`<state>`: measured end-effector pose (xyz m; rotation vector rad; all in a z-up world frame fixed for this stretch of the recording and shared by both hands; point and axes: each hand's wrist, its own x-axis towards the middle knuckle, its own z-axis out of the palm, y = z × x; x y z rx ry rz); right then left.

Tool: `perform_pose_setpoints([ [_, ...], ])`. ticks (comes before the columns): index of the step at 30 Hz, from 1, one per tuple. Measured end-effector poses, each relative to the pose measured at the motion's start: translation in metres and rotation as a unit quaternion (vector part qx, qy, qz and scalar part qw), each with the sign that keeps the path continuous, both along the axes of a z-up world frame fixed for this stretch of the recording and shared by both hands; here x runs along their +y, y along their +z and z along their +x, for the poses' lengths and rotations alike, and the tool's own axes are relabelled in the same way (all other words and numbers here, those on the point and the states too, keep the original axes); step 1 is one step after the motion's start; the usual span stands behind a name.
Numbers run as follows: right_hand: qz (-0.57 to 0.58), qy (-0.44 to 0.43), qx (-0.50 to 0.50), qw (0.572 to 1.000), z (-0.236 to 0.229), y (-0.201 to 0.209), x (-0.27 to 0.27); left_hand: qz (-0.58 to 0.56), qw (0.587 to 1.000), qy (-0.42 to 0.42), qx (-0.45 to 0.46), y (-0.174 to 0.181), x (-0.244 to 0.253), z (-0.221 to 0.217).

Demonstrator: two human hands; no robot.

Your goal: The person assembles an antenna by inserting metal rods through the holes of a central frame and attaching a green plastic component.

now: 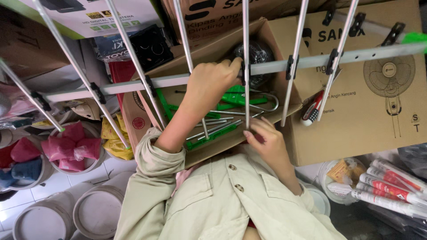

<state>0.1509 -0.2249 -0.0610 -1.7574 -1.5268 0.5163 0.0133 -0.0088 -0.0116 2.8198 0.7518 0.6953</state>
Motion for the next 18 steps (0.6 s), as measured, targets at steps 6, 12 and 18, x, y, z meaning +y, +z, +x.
perform_pose_setpoints([
  [6,-0.047,-0.023,0.179,0.982,0.007,0.003,0.023,-0.001,1.000,0.009,0.000,0.006,0.002,-0.006],
  [12,-0.035,-0.030,0.415,0.909,0.008,-0.025,0.039,-0.014,1.000,0.004,0.003,0.005,0.002,-0.004],
  [18,-0.039,-0.046,0.610,0.790,0.007,-0.030,0.056,-0.006,1.000,0.002,-0.011,0.004,0.001,-0.005],
])
